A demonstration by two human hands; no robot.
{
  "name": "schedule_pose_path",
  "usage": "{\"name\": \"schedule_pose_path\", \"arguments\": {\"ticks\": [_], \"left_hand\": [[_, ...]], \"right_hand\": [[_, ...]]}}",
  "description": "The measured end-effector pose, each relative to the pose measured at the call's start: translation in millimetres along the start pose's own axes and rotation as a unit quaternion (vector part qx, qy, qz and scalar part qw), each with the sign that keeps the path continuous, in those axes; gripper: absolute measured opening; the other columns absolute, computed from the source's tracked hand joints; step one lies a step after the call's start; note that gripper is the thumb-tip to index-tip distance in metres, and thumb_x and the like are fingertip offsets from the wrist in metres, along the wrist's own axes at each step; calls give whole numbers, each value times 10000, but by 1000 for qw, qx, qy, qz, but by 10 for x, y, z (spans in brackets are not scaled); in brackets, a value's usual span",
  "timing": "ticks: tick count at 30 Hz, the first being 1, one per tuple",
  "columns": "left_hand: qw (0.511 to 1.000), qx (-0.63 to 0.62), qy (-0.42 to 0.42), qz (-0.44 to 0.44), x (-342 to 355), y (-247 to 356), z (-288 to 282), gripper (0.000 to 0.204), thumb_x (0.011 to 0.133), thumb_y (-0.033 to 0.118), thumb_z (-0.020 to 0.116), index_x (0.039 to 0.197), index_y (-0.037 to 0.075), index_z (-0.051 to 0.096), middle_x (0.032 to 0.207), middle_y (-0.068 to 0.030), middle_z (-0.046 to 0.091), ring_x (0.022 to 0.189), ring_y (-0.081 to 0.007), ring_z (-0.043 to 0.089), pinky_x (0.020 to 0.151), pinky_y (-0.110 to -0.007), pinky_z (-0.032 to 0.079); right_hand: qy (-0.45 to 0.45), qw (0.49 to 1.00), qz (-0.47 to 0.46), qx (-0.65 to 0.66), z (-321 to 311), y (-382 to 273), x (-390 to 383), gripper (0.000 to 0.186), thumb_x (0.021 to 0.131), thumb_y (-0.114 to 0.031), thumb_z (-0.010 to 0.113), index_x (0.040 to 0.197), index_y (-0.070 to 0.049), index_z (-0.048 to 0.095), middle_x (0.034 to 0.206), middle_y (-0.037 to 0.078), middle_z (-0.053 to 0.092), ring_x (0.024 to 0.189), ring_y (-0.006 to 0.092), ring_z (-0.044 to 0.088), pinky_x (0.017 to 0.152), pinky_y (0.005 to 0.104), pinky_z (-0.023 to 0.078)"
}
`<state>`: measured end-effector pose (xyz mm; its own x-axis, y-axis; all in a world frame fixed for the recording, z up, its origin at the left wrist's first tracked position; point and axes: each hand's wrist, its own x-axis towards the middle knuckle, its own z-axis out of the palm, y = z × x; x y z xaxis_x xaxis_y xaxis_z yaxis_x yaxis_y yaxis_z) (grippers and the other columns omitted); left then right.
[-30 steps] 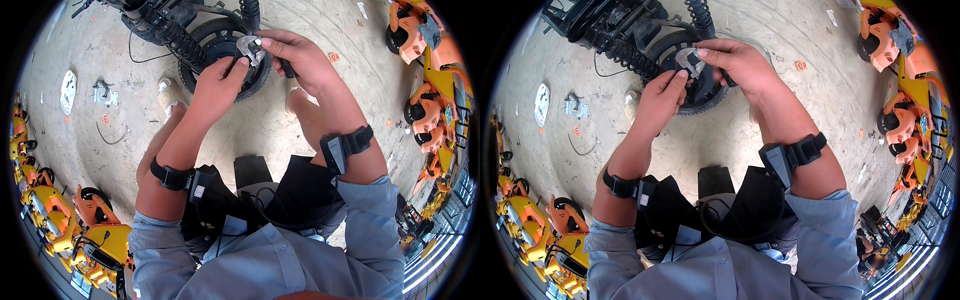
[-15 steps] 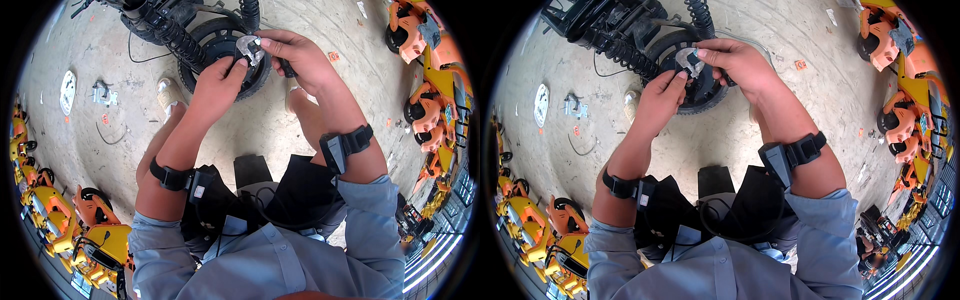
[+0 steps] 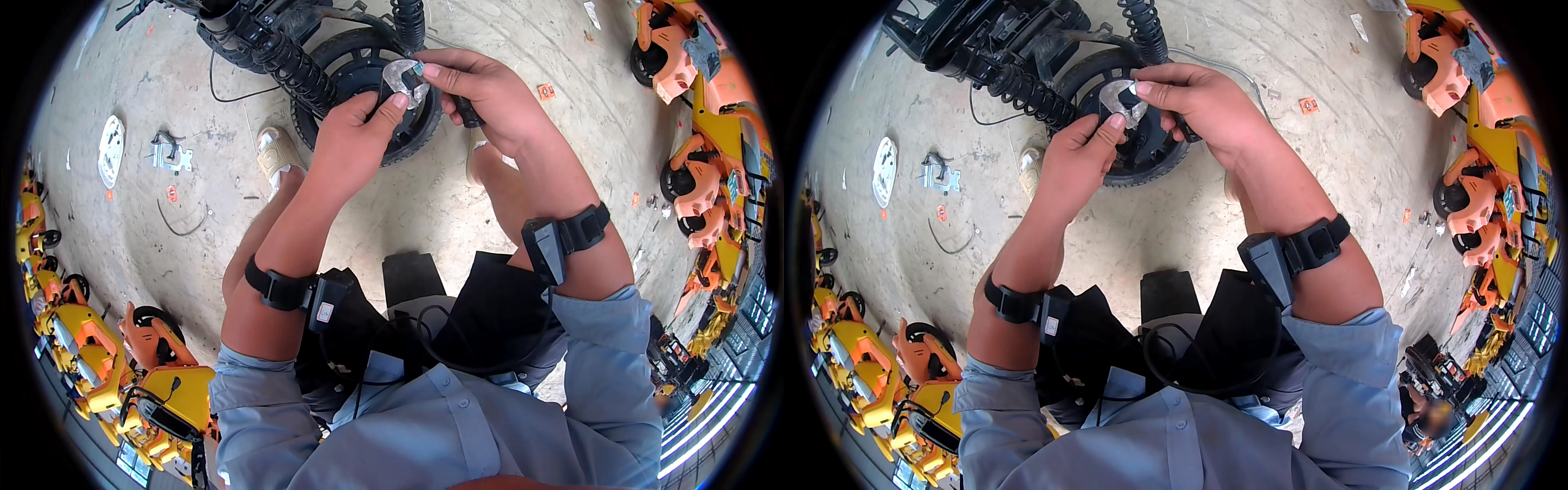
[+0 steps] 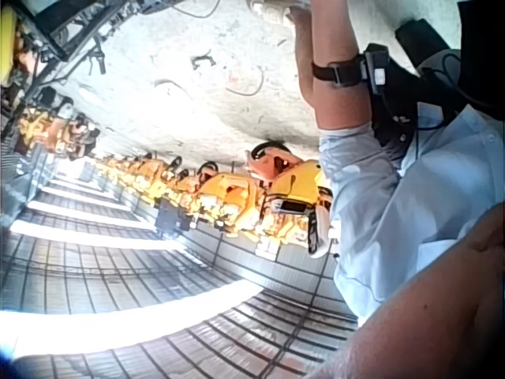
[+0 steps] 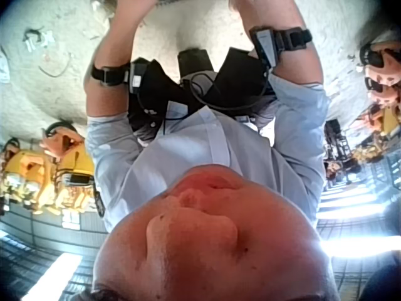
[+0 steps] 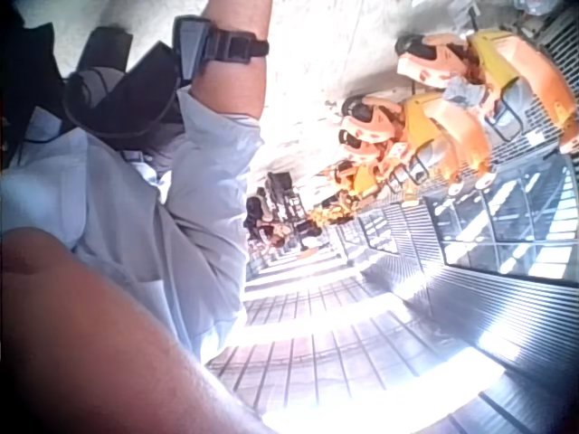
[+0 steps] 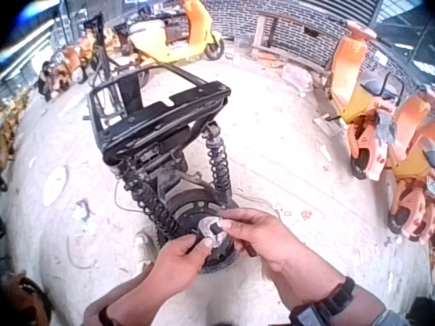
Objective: The person works on the rear wheel area of a motorcycle frame, using an adjustable wrench and their hands to manipulate wires and components.
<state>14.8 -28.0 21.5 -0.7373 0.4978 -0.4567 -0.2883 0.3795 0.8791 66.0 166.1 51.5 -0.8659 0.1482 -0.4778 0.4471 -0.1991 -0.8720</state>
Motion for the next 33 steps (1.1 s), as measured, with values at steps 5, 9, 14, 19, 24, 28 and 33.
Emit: {"name": "schedule_pose_path", "arguments": {"ticks": [5, 9, 14, 19, 24, 28, 33], "left_hand": [[1000, -23, -9, -13, -13, 14, 5, 396, 1001, 413, 624, 878, 38, 659, 600, 33, 482, 534, -52, 405, 480, -237, 307], [999, -28, -10, -11, -21, 26, 22, 393, 1006, 405, 617, 880, 35, 656, 596, 33, 477, 525, -52, 396, 475, -238, 299], [999, -32, -12, -8, -15, 10, 24, 396, 1009, 408, 612, 880, 36, 655, 600, 35, 479, 530, -51, 399, 481, -234, 303], [1000, 12, 7, 1, -7, 6, 48, 456, 993, 431, 628, 852, -2, 645, 654, 10, 537, 619, -79, 441, 560, -276, 395], [999, 35, 23, 23, 1, 7, 49, 503, 980, 463, 640, 834, -19, 637, 650, -12, 541, 635, -92, 439, 571, -293, 409], [998, 58, 32, 23, 24, -24, 37, 512, 978, 469, 641, 821, -18, 637, 637, -19, 530, 633, -93, 437, 568, -297, 409], [999, 38, 27, 28, 33, -27, 30, 472, 983, 459, 639, 837, 11, 653, 635, 13, 523, 600, -67, 447, 545, -255, 372]], "right_hand": [[-2, 1000, 4, 11, 7, -6, -12, 368, 954, -251, 695, 1237, -16, 683, 887, 0, 643, 693, 69, 528, 583, 232, 419], [-8, 1000, 9, 28, -18, -8, -9, 391, 922, -216, 729, 1239, 6, 672, 869, 11, 639, 712, 86, 545, 592, 243, 435], [-8, 999, 5, 33, -17, -15, -13, 393, 922, -222, 731, 1236, 7, 673, 870, 8, 637, 713, 85, 543, 595, 244, 433], [-6, 999, 5, 31, -33, -13, -8, 397, 921, -227, 734, 1232, 11, 672, 876, 8, 636, 716, 85, 541, 601, 245, 432], [-2, 1000, 1, 7, -8, -4, -3, 355, 967, -247, 678, 1240, -21, 678, 917, -10, 644, 712, 57, 522, 599, 218, 423], [-4, 1000, 1, 9, 7, 3, 14, 374, 964, -242, 683, 1253, -5, 664, 941, 1, 648, 721, 64, 527, 596, 224, 428], [3, 1000, 1, 25, 8, 9, 41, 374, 919, -204, 732, 1214, 18, 673, 896, 15, 646, 722, 93, 549, 599, 249, 434]]}}
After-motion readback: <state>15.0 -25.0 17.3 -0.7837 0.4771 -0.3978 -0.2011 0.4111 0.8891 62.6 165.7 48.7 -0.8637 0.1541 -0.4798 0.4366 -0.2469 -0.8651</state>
